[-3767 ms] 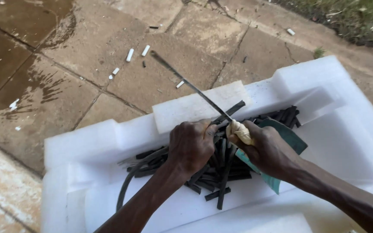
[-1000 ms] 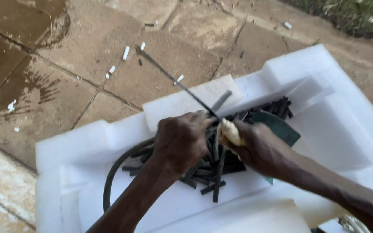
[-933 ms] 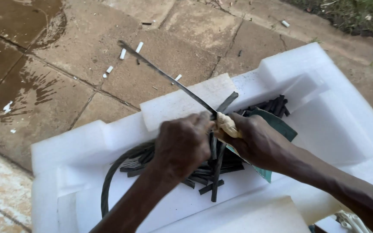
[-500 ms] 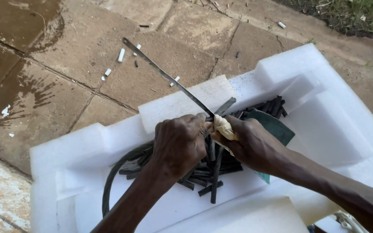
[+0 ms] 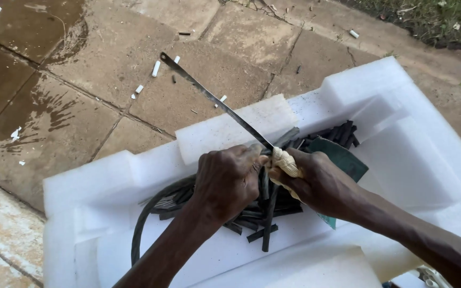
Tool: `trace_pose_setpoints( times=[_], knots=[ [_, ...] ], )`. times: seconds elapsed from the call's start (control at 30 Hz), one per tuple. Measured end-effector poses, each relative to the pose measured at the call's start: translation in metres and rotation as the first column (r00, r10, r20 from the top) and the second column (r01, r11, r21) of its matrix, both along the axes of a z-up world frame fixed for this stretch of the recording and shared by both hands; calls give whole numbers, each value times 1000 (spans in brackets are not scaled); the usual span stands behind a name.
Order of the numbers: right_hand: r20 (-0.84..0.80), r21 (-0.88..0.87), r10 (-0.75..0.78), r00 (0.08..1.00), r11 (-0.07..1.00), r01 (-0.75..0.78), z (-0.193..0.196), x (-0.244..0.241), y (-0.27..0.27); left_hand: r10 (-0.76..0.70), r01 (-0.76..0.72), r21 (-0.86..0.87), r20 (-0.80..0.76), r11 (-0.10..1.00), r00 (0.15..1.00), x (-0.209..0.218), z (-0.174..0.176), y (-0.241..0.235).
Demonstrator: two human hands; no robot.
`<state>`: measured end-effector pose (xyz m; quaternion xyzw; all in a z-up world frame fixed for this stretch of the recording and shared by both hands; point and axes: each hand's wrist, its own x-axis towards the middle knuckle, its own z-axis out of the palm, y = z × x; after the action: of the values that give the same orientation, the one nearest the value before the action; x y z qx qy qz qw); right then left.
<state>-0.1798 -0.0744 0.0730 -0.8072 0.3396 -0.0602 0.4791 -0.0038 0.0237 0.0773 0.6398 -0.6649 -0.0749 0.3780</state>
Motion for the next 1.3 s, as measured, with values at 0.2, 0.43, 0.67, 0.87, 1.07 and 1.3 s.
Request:
trace_pose_setpoints(
  times=[0.2,0.43,0.67,0.87,1.07,1.3],
  knots=[
    [153,414,-17,988,909,-49,-24,-9,-11,6,-2,77,-51,997,999,-4,0,3],
    [307,464,-112,945,885,-46,8,-15,-23,79,-78,15,-199,997,977,10,30,3],
    [444,-175,-86,892,968,181,74,-4,-34,109,-119,-74,-129,990,986,4,54,7],
    [378,-496,133,916,864,79,93,21,-48,69,-83,-123,-108,989,992,-4,72,13],
    [305,533,-106,946,842,-78,66,45,-39,-14,-26,-184,-216,983,976,-11,109,19],
    [321,725,-140,937,673,-148,50,46,-10,-114,112,-277,8,954,993,-17,186,10]
  ],
)
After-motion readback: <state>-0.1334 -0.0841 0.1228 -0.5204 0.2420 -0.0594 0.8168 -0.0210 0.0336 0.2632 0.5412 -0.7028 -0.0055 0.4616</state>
